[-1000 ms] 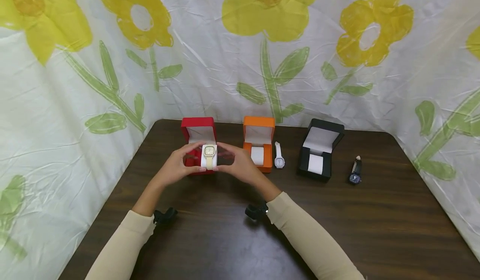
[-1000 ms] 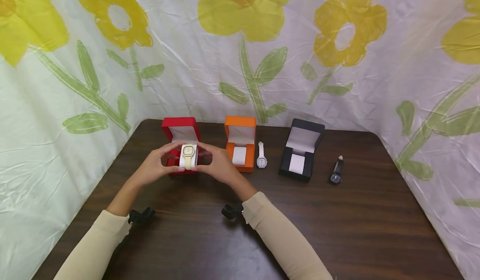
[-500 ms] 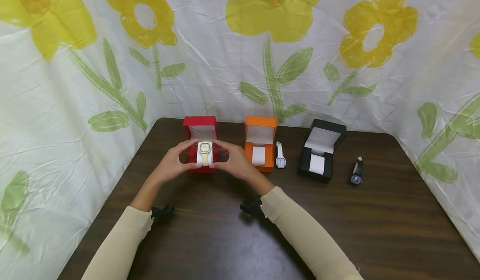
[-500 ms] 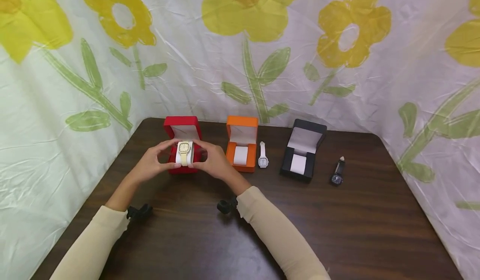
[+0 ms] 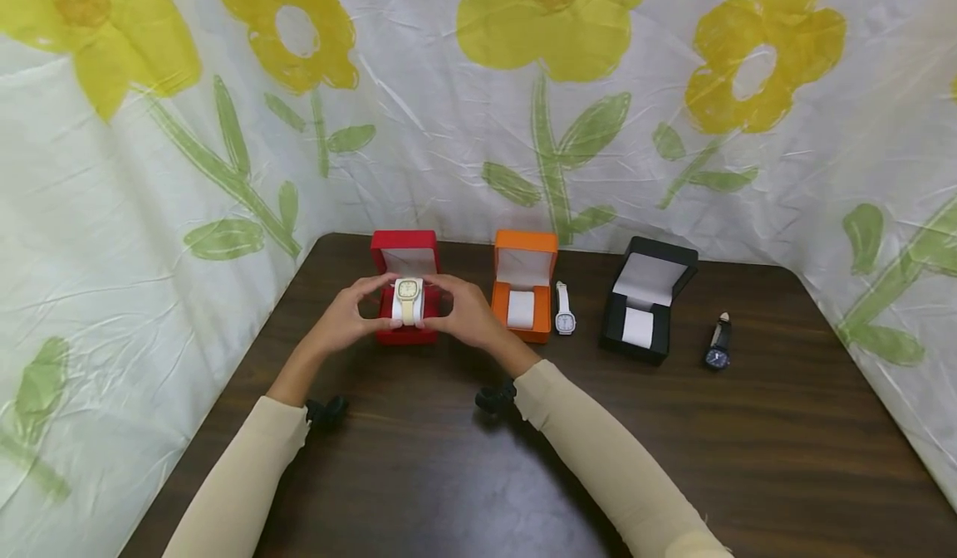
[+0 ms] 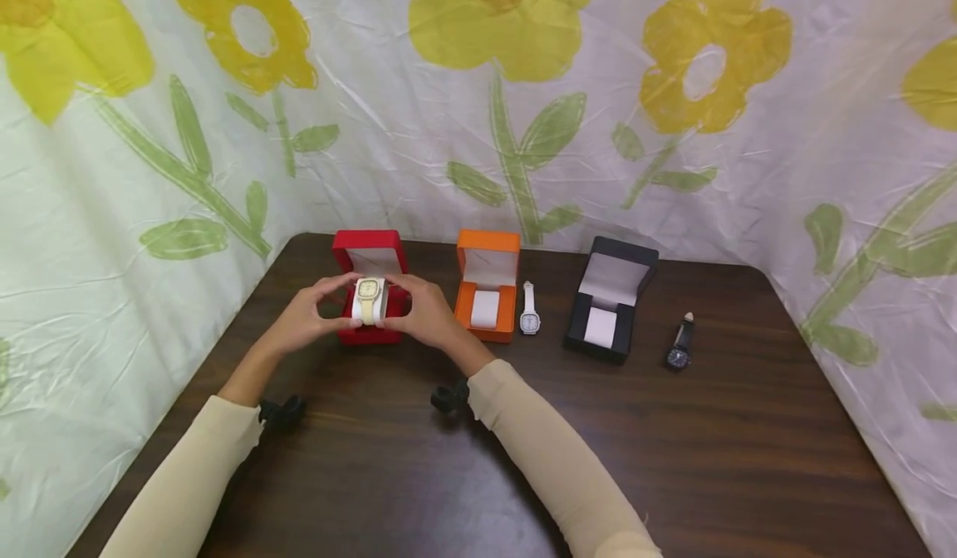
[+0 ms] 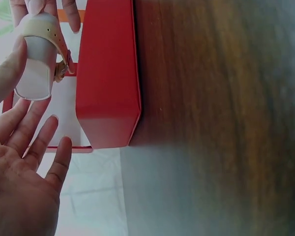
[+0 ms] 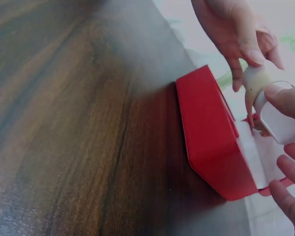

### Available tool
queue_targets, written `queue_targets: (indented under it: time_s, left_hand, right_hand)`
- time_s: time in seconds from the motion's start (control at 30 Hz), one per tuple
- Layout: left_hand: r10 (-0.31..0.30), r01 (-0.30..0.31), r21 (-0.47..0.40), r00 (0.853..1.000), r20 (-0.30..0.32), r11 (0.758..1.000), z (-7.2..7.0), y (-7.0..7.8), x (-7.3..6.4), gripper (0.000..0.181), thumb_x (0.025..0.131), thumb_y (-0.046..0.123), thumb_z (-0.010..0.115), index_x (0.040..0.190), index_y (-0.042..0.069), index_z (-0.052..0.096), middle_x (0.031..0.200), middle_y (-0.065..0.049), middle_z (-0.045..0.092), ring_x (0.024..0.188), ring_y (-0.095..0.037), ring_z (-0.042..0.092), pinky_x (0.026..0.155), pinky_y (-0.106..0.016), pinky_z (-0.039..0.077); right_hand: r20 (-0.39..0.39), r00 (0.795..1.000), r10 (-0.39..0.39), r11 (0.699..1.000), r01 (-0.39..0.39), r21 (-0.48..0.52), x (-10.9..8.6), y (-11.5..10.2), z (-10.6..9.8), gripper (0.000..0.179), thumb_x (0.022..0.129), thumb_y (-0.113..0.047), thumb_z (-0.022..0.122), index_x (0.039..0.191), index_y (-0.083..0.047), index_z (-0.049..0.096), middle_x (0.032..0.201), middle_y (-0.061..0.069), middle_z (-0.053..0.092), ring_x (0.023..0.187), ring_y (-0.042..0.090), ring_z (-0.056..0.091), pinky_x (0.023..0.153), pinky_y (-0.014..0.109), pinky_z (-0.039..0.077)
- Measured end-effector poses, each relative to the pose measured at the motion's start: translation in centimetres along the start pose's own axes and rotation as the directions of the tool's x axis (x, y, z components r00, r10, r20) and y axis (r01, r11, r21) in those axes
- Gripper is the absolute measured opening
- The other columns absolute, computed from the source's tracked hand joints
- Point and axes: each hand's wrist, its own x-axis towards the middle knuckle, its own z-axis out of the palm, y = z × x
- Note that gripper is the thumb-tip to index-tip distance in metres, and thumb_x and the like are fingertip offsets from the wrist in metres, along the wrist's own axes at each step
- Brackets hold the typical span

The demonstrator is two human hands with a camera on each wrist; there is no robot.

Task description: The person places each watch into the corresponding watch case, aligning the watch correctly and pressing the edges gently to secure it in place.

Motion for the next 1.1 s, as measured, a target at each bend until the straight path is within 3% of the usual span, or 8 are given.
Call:
queue_targets:
  time_s: [0.27,0.6,1.1]
  left_hand:
    - [0.019,-0.019,0.013,1.0,0.009,1.0,0.0,-0.5,0.4,0.078,0.08,0.02,0.088,0.148,0.01,0.052,0.146,-0.017,0.051,0.128,-0.037,0.047,0.1,-0.06,0.045]
    - [-0.048,0.048,0.031,0.999,0.004,0.998,0.0,-1.3,0.6,0.079,0.079,0.024,0.089,0.148,0.011,0.053,0.148,-0.018,0.05,0.13,-0.038,0.046,0.105,-0.06,0.043]
    - [-0.095,0.092,0.069,0.995,0.041,0.993,0.0,-2.1,0.7,0.08,0.08,0.029,0.088,0.149,0.012,0.052,0.148,-0.017,0.05,0.132,-0.039,0.044,0.107,-0.064,0.04]
  right_hand:
    - [0.028,0.999,0.02,1.0,-0.02,-0.009,0.4,0.5,0.2,0.075,0.082,-0.024,0.088,0.146,-0.007,0.054,0.146,0.012,0.056,0.126,0.032,0.059,0.104,0.043,0.051]
    - [0.023,0.999,0.037,0.999,-0.037,-0.017,0.8,1.3,0.8,0.074,0.082,-0.023,0.088,0.146,-0.007,0.055,0.143,0.011,0.058,0.123,0.03,0.059,0.104,0.041,0.051]
    - [0.041,0.996,0.078,0.996,-0.077,-0.037,1.1,1.7,1.4,0.071,0.082,-0.024,0.087,0.145,-0.009,0.057,0.14,0.008,0.061,0.122,0.024,0.058,0.106,0.04,0.049]
